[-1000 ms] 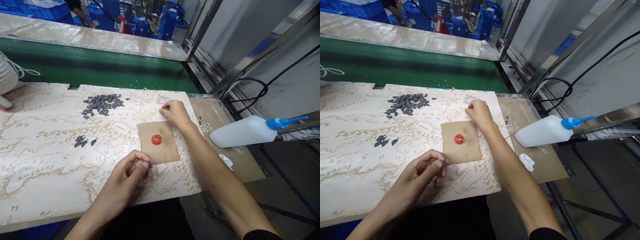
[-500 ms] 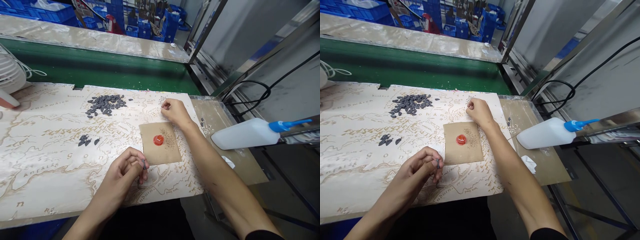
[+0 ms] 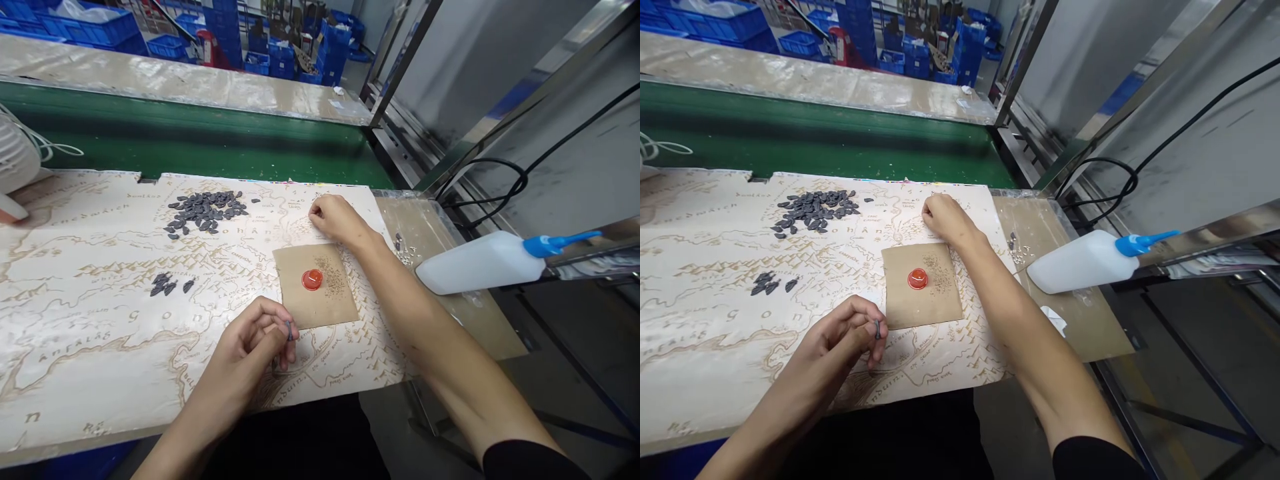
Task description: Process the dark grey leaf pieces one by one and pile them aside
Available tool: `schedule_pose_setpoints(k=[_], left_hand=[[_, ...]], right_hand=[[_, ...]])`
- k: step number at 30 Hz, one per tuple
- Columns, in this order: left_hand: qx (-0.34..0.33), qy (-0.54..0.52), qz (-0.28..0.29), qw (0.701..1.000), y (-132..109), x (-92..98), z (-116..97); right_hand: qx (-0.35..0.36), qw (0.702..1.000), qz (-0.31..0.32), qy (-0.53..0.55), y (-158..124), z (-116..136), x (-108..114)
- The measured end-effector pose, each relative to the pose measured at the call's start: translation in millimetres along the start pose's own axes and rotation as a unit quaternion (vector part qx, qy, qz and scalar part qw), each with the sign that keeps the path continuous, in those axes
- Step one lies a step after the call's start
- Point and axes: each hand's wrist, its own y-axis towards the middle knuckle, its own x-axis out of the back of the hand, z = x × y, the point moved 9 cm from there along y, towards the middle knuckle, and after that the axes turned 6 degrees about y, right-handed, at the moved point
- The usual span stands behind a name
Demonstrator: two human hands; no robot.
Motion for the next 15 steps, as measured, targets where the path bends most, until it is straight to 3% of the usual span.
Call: schedule_pose_setpoints(k=[7, 10, 13, 15], left_hand=[[-0.006, 0.012, -0.009, 1.0, -1.8, 5.5, -0.9], [-0.012, 0.021, -0.035, 0.999, 2.1, 8.4, -9.0], [-0.029, 0.022, -0.053, 0.998, 8.1, 5.5, -23.9], [-0.043, 0.02, -0.053, 0.997, 10.8, 0.3, -34.0]], right_hand=[[0.008, 1.0, -0.019, 0.017, -20.3, 10.7, 10.0], [0.002, 0.99, -0.048, 0.133, -53.6, 35.6, 25.6], [0.018, 0.95, -0.024, 0.311, -99.6, 74.0, 30.8], [0.062, 0.949, -0.029, 0.309, -130.5, 100.4, 35.5]])
